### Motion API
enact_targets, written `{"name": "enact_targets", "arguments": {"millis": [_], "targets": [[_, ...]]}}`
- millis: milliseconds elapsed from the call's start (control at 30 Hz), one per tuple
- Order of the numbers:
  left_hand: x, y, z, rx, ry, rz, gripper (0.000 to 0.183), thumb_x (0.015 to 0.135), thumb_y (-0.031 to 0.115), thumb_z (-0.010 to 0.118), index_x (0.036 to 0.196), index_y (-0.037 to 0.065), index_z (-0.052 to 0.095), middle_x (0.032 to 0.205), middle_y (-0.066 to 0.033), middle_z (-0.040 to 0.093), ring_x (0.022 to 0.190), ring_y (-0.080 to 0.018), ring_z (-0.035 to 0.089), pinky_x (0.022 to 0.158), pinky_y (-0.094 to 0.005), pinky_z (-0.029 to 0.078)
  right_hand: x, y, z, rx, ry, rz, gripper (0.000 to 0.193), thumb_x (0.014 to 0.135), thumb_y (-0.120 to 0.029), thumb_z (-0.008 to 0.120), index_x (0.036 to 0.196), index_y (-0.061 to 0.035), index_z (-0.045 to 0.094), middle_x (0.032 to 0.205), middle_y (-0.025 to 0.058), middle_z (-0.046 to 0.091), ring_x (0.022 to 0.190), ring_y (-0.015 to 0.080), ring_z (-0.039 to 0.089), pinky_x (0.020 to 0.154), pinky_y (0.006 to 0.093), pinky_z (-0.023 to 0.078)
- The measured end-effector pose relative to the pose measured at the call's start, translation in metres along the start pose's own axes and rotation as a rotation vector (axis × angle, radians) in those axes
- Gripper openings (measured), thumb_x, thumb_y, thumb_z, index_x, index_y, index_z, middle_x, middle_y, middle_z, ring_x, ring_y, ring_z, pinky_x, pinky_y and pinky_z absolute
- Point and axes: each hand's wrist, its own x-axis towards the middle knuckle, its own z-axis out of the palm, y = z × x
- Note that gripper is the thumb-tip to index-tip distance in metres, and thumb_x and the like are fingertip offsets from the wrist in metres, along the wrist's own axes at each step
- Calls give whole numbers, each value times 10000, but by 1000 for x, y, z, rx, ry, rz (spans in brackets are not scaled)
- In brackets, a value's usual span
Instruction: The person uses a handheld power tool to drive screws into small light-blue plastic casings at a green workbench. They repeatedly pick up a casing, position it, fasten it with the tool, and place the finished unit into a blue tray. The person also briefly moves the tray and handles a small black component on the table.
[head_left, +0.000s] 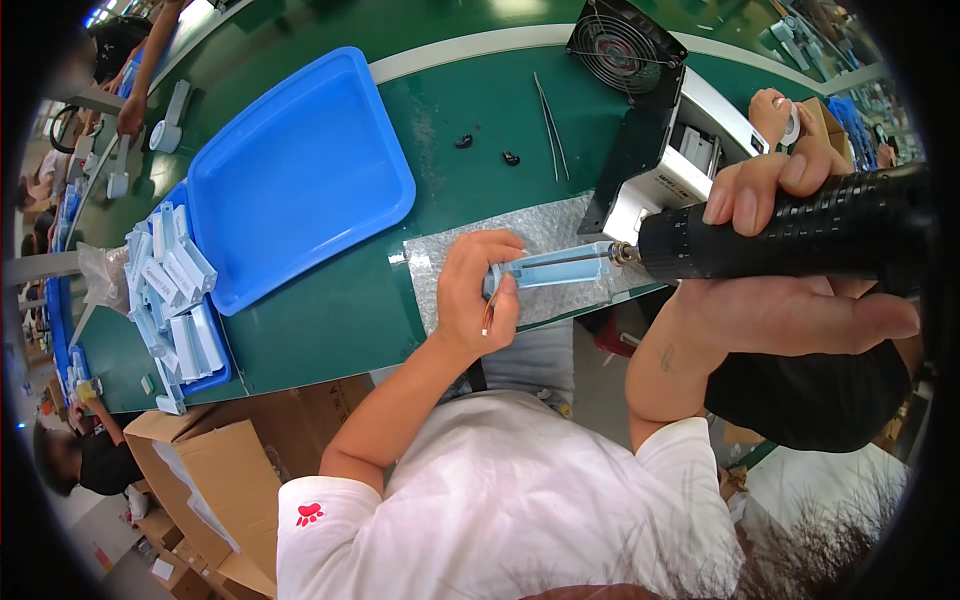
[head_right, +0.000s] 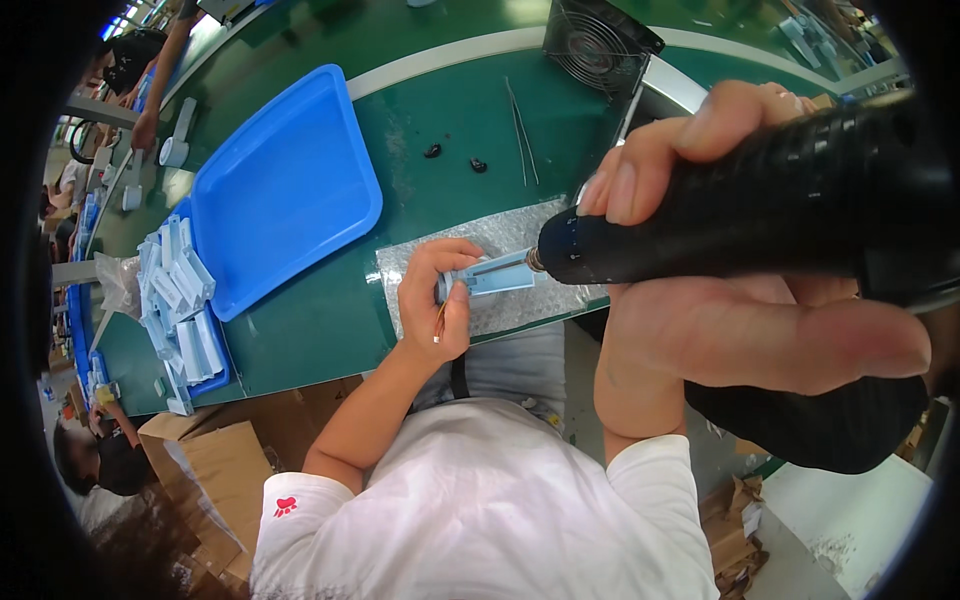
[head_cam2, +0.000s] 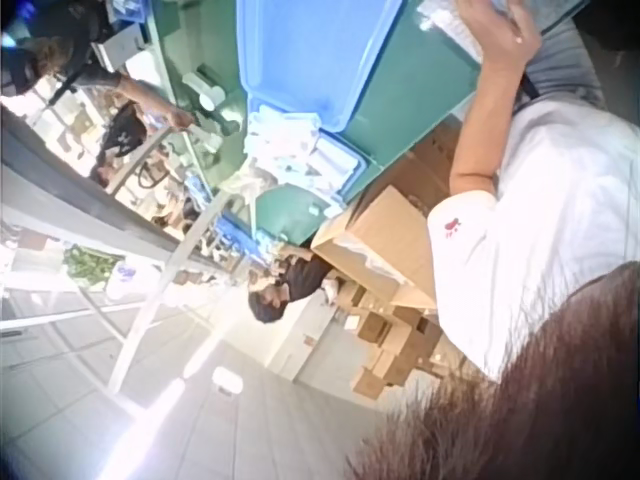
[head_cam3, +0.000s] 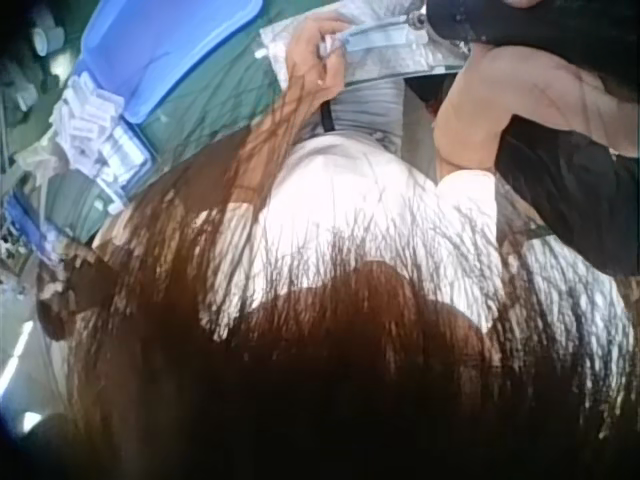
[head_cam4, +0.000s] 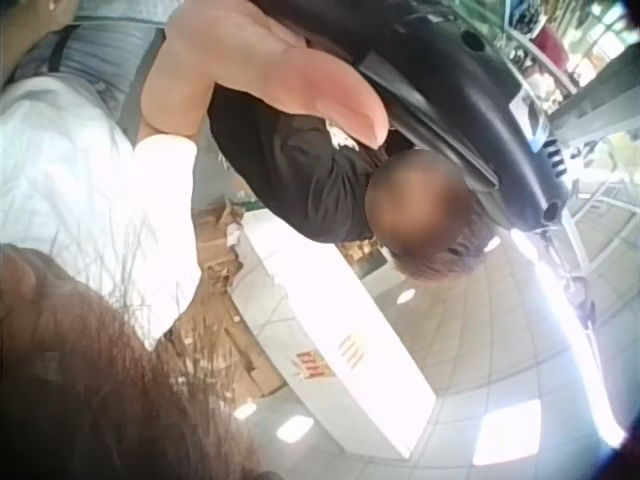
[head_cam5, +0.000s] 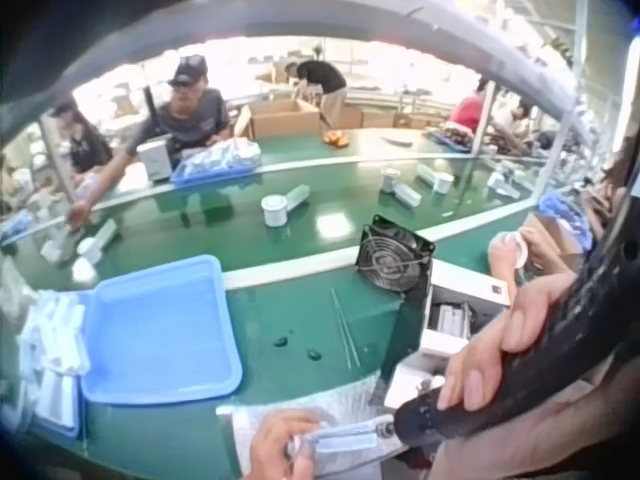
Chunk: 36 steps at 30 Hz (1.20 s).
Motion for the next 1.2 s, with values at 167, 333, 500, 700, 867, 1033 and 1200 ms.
{"name": "enact_targets", "arguments": {"millis": [167,333,500,700,867,1033,1200], "targets": [[-1,0,-1,-8,10,-7,215,791,25,505,986,-32,576,1030,-214,643,916,-300,616,859,-379,477,-2,9,11,175,53,23,975,814,-889,317,1067,31,520,932,156,545,556,197,537,452,309,461],[-1,-1,-2,11,0,7,209,794,31,501,981,-30,571,1024,-216,642,912,-303,614,859,-383,477,-8,8,11,153,116,55,990,817,-886,322,1074,51,517,931,148,541,554,185,539,440,307,454],[-8,-1,-4,-17,18,-20,196,813,49,495,975,-31,569,1019,-214,642,919,-304,616,863,-392,477,-23,8,19,174,206,91,983,816,-892,310,1017,44,533,883,116,553,519,179,543,412,306,458],[-8,-5,4,-32,43,10,185,816,57,501,948,-33,592,991,-218,646,903,-347,619,841,-413,482,-33,7,-6,301,125,207,677,845,-478,677,1220,39,452,883,172,596,625,244,624,542,336,535],[-3,1,7,-47,75,-32,207,861,107,468,983,-39,550,1027,-208,621,945,-305,597,892,-391,457,-24,24,29,252,237,-57,605,948,-367,624,1382,-57,340,904,155,595,591,190,597,513,311,516],[-8,-7,8,-52,81,-122,213,884,120,426,1003,-28,523,1028,-158,594,961,-225,564,906,-353,442,7,-24,24,300,184,4,672,949,-621,494,1232,-13,452,744,140,593,522,175,584,487,299,515],[-12,-11,5,-21,79,-137,284,897,148,424,1039,-49,572,1018,-143,615,950,-210,577,874,-333,442,23,-69,1,48,93,87,745,946,-697,406,1020,32,545,665,126,587,484,165,570,450,279,491]]}}
